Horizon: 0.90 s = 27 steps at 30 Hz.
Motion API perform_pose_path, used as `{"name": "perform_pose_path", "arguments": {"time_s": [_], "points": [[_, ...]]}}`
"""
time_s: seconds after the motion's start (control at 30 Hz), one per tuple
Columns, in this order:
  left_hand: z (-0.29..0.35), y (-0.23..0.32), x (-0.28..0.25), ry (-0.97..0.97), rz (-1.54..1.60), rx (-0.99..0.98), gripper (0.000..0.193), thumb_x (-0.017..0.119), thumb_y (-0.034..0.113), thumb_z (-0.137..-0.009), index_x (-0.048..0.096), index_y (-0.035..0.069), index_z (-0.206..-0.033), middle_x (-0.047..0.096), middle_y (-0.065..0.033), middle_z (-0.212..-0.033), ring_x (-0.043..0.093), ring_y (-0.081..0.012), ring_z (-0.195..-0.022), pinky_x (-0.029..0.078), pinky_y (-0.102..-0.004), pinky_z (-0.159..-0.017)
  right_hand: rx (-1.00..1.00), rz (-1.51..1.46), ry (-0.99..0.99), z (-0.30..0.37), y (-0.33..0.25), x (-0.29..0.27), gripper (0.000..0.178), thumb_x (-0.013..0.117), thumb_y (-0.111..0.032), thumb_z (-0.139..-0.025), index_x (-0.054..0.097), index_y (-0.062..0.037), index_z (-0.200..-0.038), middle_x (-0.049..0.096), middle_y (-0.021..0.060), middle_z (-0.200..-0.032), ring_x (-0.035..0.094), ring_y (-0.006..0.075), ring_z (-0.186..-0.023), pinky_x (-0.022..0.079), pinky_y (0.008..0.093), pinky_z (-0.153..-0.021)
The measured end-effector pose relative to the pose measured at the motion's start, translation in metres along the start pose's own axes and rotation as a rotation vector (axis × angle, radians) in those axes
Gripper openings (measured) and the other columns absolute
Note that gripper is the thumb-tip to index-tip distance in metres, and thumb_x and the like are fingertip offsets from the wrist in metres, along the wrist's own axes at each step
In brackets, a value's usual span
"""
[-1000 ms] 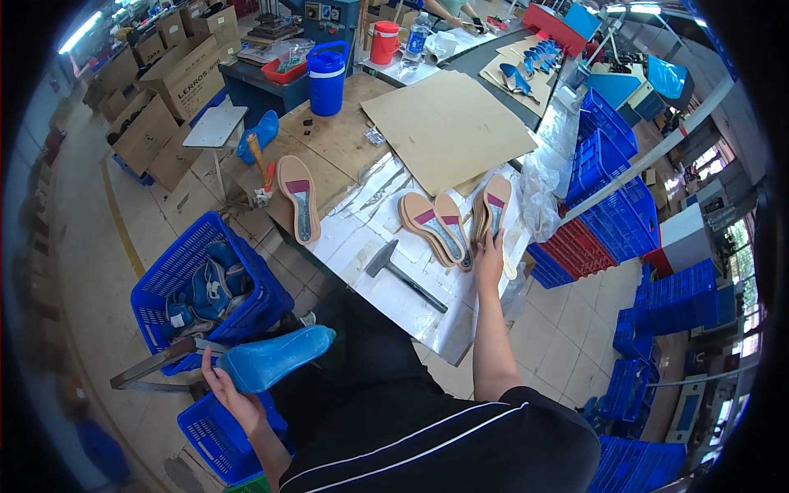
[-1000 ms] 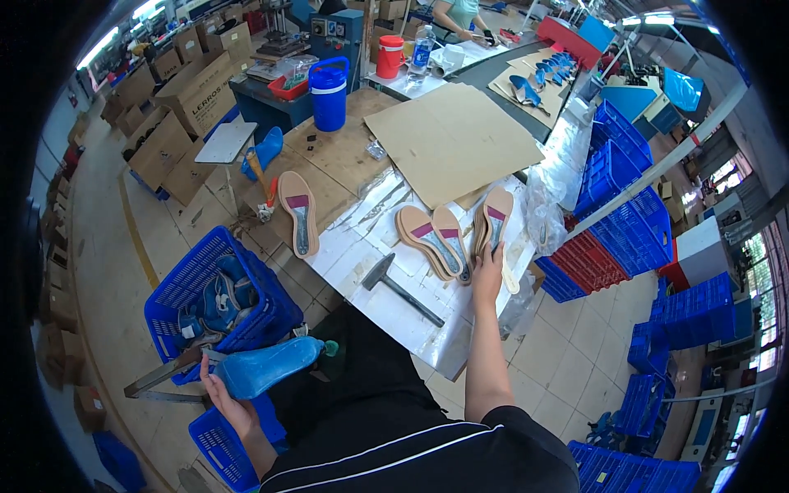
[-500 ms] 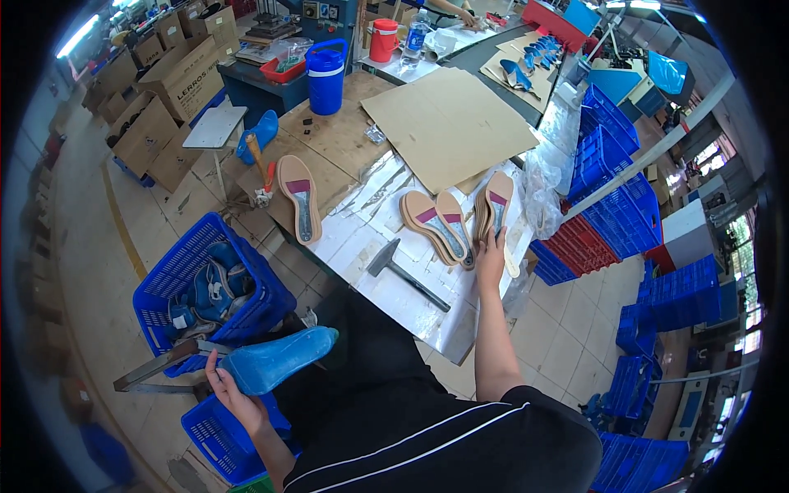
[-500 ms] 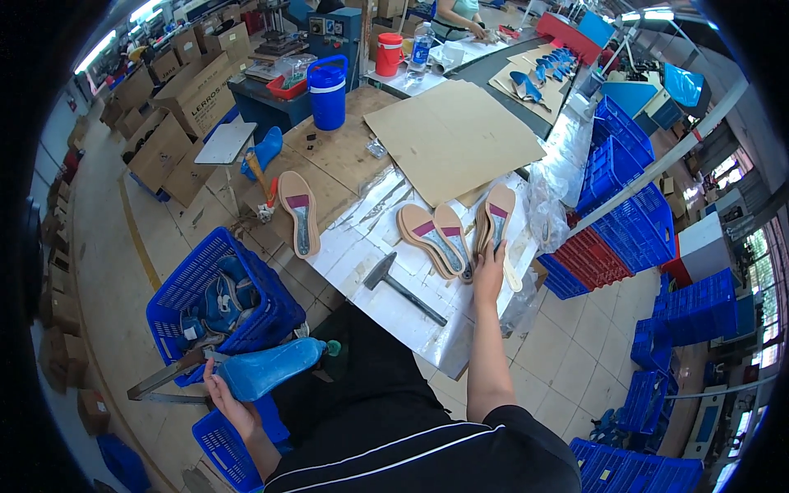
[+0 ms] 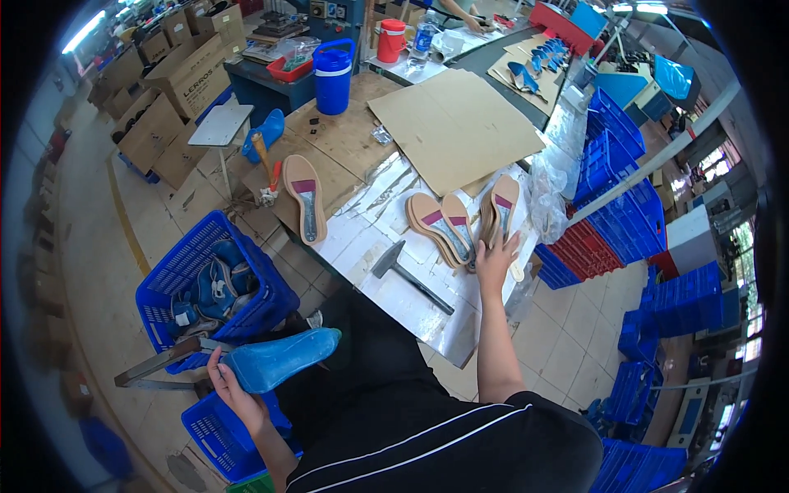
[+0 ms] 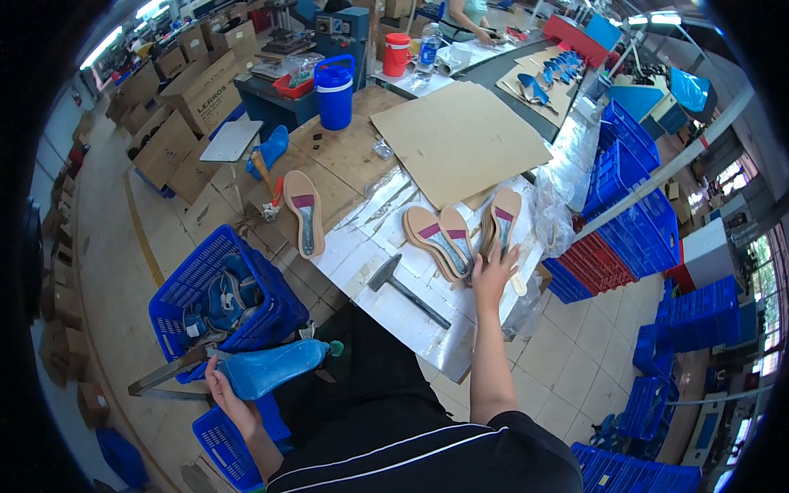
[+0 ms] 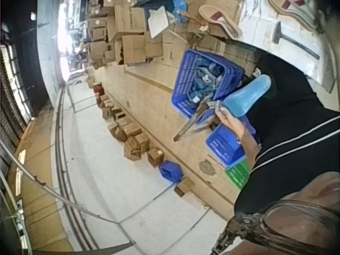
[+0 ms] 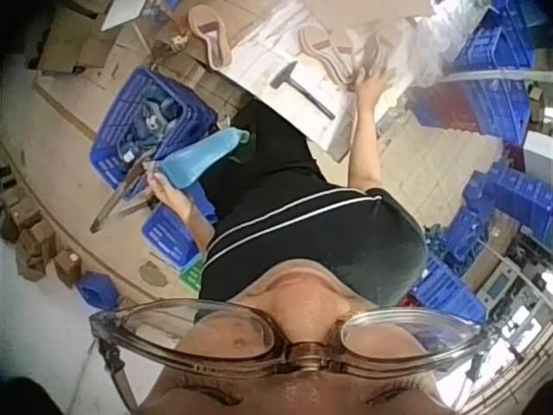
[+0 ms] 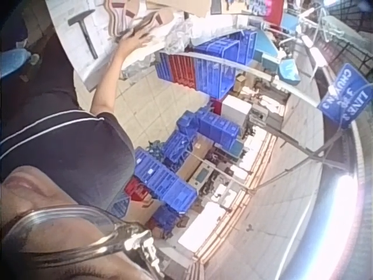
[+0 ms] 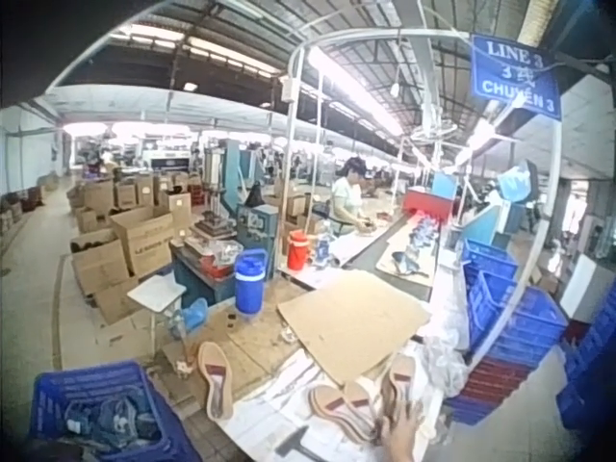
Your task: Hammering the sole onto a shoe last and organizing assembled components into crates.
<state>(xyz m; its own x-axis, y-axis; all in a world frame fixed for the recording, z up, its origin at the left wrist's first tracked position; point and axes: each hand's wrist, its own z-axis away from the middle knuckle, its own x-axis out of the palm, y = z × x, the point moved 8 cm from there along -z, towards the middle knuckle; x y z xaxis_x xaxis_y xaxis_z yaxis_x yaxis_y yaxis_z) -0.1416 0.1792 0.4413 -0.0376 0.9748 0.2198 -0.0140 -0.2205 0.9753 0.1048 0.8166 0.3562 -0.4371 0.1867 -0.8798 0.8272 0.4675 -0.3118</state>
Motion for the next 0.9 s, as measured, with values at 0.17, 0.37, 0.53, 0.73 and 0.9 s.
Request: {"name": "perform_pose_path", "arguments": {"time_s": [0.17,0.37,0.53,0.73,0.9], "points": [[-0.001,0.001,0.006,-0.009,-0.102,0.007,0.038,0.054,0.034,-0.116,0.061,0.008,-0.143,0.064,-0.0059,-0.121,0.062,-0.0118,-0.101,0.054,-0.0284,-0.09,0.115,-0.099,0.208,-0.013,0.008,-0.023,0.092,0.082,-0.028,-0.091,0.037,-0.019,-0.169,0.032,0.0441,-0.164,0.036,0.0566,-0.154,0.034,0.0657,-0.122],[0.01,-0.004,-0.008,0.01,-0.097,0.011,0.036,0.056,0.032,-0.116,0.061,0.007,-0.141,0.063,-0.0058,-0.119,0.062,-0.0122,-0.102,0.053,-0.0285,-0.092,0.229,-0.161,-0.099,-0.036,0.019,0.015,0.111,0.087,-0.015,-0.077,0.03,-0.0245,-0.172,0.058,0.0431,-0.13,0.068,0.055,-0.107,0.057,0.0496,-0.097],[0.018,-0.002,-0.01,0.04,-0.084,0.017,0.036,0.058,0.031,-0.115,0.061,0.006,-0.14,0.063,-0.0063,-0.119,0.062,-0.0129,-0.102,0.052,-0.0285,-0.093,0.173,-0.169,-0.043,-0.04,0.014,0.022,0.112,0.085,-0.012,-0.073,0.032,-0.0211,-0.171,0.068,0.0355,-0.106,0.069,0.0526,-0.096,0.056,0.0537,-0.09],[0.02,0.008,-0.002,0.023,-0.157,0.031,0.034,0.06,0.03,-0.114,0.063,0.005,-0.136,0.063,-0.0046,-0.115,0.059,-0.0116,-0.102,0.049,-0.0276,-0.093,0.171,-0.181,0.044,-0.086,0.044,0.043,0.111,0.084,-0.016,-0.072,0.034,-0.0189,-0.17,0.073,0.0349,-0.105,0.071,0.052,-0.097,0.058,0.0542,-0.09],[0.022,0.001,-0.006,0.016,-0.191,0.017,0.034,0.06,0.03,-0.114,0.063,0.005,-0.136,0.063,-0.0045,-0.116,0.058,-0.0123,-0.104,0.049,-0.0282,-0.094,0.226,-0.082,0.03,-0.114,0.061,0.057,0.118,0.087,-0.021,-0.072,0.026,-0.0248,-0.173,0.069,0.0355,-0.108,0.07,0.0518,-0.1,0.058,0.0529,-0.095]]}}
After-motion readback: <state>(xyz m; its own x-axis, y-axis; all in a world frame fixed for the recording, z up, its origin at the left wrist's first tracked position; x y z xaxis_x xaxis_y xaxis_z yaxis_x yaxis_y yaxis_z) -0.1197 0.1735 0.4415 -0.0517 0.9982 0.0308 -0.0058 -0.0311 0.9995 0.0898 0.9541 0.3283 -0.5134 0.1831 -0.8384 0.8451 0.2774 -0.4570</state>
